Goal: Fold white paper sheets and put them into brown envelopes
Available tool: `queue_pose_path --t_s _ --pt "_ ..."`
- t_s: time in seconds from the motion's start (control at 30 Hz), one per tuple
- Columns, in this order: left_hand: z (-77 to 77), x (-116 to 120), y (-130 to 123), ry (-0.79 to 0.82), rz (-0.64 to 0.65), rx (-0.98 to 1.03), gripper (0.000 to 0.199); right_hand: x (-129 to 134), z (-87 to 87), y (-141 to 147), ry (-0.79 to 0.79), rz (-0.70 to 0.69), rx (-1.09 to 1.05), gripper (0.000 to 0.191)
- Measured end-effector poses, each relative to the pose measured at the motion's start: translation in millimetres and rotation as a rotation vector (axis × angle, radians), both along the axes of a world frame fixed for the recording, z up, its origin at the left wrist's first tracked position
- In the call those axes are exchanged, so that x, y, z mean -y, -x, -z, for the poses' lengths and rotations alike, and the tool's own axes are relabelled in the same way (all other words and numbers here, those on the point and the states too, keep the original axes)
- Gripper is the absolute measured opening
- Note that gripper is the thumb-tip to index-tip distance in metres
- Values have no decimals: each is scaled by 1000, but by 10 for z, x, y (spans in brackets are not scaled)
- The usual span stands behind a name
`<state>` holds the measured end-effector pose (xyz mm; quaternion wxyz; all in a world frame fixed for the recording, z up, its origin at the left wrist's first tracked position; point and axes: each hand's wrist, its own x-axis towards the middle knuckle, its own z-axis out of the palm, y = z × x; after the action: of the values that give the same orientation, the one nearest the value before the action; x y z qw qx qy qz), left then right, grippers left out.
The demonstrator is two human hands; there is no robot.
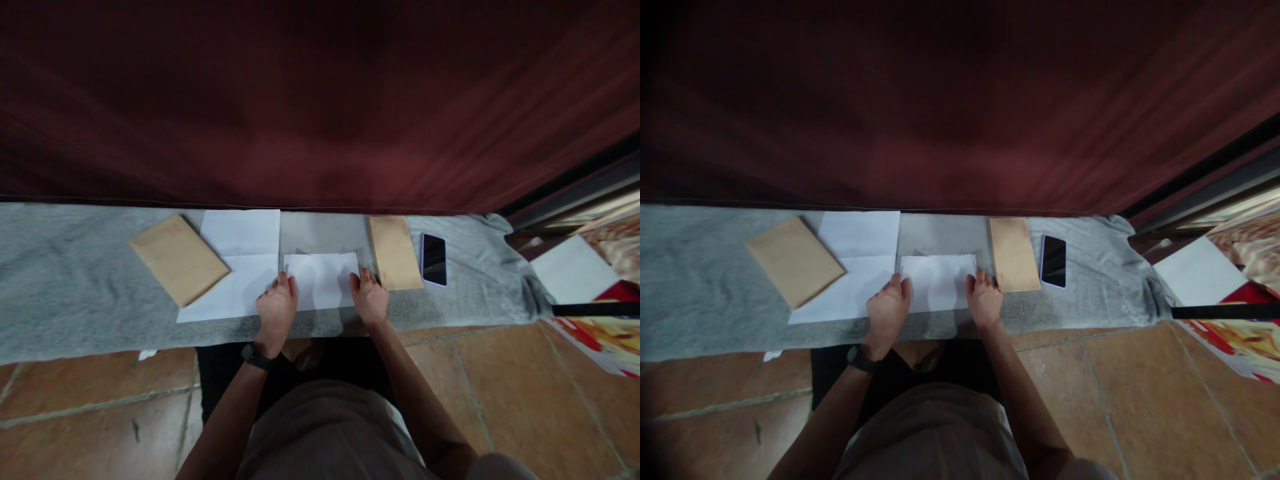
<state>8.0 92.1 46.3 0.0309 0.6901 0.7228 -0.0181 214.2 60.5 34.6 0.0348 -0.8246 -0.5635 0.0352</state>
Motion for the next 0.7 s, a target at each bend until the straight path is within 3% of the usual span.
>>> queue_pose_path --t_s 0.4,0.57,0.7 --pt "89 -4 -32 -45 -7 -15 45 11 98 13 -153 -33 18 37" --pt "94 -10 -31 -43 4 -3 43 57 142 30 -278 -132 -4 39" --pt "84 -8 -33 -42 14 3 43 85 175 132 -303 -332 -92 47"
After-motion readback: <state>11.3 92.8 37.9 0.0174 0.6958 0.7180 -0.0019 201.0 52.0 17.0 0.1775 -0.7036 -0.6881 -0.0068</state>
